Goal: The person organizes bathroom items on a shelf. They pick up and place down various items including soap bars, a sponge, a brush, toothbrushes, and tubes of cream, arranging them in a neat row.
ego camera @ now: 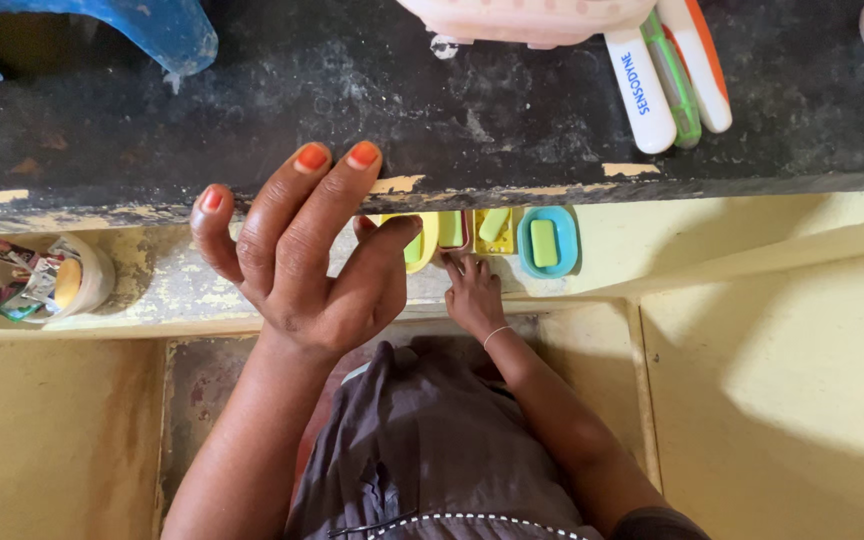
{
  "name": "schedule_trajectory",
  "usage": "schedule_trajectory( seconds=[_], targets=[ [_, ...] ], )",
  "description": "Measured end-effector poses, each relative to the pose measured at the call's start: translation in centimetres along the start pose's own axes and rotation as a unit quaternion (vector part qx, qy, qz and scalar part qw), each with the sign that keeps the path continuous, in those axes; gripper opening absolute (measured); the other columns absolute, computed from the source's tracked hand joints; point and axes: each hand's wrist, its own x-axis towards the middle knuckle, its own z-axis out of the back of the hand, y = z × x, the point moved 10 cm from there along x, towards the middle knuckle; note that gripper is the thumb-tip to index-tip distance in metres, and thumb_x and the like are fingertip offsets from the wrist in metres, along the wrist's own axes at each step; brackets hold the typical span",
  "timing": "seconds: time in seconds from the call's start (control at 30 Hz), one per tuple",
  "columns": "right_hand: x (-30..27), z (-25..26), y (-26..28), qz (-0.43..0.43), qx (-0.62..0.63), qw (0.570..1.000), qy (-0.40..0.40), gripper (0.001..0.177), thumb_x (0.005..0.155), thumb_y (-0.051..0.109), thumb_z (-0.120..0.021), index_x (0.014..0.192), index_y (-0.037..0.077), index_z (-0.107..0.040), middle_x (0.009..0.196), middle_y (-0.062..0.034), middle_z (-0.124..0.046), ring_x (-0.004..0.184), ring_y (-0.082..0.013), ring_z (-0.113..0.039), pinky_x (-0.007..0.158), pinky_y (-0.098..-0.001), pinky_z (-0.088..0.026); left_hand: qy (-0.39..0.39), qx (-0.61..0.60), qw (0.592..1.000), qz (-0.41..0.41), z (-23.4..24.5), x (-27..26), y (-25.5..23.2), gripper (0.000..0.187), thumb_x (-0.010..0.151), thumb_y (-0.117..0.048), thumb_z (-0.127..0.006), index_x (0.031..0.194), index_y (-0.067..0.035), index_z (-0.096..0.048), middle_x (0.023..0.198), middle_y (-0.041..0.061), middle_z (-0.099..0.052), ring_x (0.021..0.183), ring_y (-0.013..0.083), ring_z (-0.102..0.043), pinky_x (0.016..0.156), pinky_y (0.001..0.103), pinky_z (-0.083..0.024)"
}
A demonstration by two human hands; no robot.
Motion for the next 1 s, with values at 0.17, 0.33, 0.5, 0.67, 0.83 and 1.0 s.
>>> schedule_trajectory(
  seconds=[0.17,0.33,0.5,0.67,0.83,1.0],
  targets=[
    [-0.5,-1.2,0.1,0.045,0.024,0.998,-0.026,0.058,0.088,0.014,-0.067,0.143,0.015,-0.051,0.124,-0.0145,-0.051,0.111,-0.0362,-0.058,0.081,-0.0495,-0.056,-0.01,-0.007,1.0,-0.007,0.0,-0.1,0.0,0.024,0.097,-0.015,-0.079,0.076,-0.026,-0.072,0.126,0.002,-0.07,0.12,0.0227,-0.063,0.122,0.046,-0.019],
    [-2.4,0.9,2.9,0.162,0.135,0.971,-0.117,0.063,0.088,0.004,-0.063,0.148,0.012,-0.047,0.13,-0.021,-0.056,0.103,-0.0337,-0.063,0.079,-0.0433,-0.058,-0.016,-0.006,1.0,-0.017,-0.2,-0.3,0.1,0.027,0.099,-0.018,-0.08,0.077,-0.024,-0.066,0.131,0.001,-0.069,0.123,0.0225,-0.062,0.124,0.047,-0.019],
    [-2.3,1.6,4.8,0.163,0.15,0.972,-0.077,0.068,0.091,0.004,-0.063,0.155,0.014,-0.041,0.129,-0.0207,-0.059,0.11,-0.0369,-0.063,0.083,-0.046,-0.057,-0.015,0.005,1.0,-0.022,-0.2,-0.4,0.1,0.023,0.096,-0.02,-0.083,0.078,-0.027,-0.071,0.126,0.001,-0.07,0.119,0.022,-0.063,0.12,0.046,-0.021],
    [-1.5,2.8,4.9,0.132,0.203,0.966,-0.088,0.071,0.091,0.004,-0.061,0.157,0.009,-0.033,0.141,-0.025,-0.054,0.118,-0.0434,-0.057,0.095,-0.0498,-0.053,-0.036,0.001,0.999,-0.039,-0.2,-0.4,0.3,0.02,0.095,-0.02,-0.084,0.08,-0.028,-0.074,0.127,0.001,-0.071,0.119,0.0212,-0.063,0.121,0.046,-0.021],
    [-0.8,2.6,4.5,0.088,0.284,0.953,-0.063,0.077,0.085,0.0,-0.063,0.156,0.009,-0.036,0.144,-0.022,-0.052,0.127,-0.0425,-0.051,0.103,-0.0494,-0.05,-0.037,-0.006,0.998,-0.042,-0.2,-0.7,0.4,0.02,0.097,-0.021,-0.082,0.081,-0.029,-0.073,0.131,0.001,-0.07,0.123,0.0209,-0.062,0.123,0.045,-0.02],
    [-0.4,3.3,4.0,0.063,0.349,0.931,-0.086,0.078,0.083,-0.003,-0.067,0.156,0.008,-0.041,0.148,-0.0182,-0.052,0.133,-0.0386,-0.049,0.109,-0.0478,-0.047,-0.039,-0.012,0.998,-0.038,-0.1,-0.9,0.4,0.022,0.1,-0.015,-0.077,0.084,-0.028,-0.071,0.136,0.0,-0.068,0.129,0.0208,-0.061,0.127,0.044,-0.019]
  ],
)
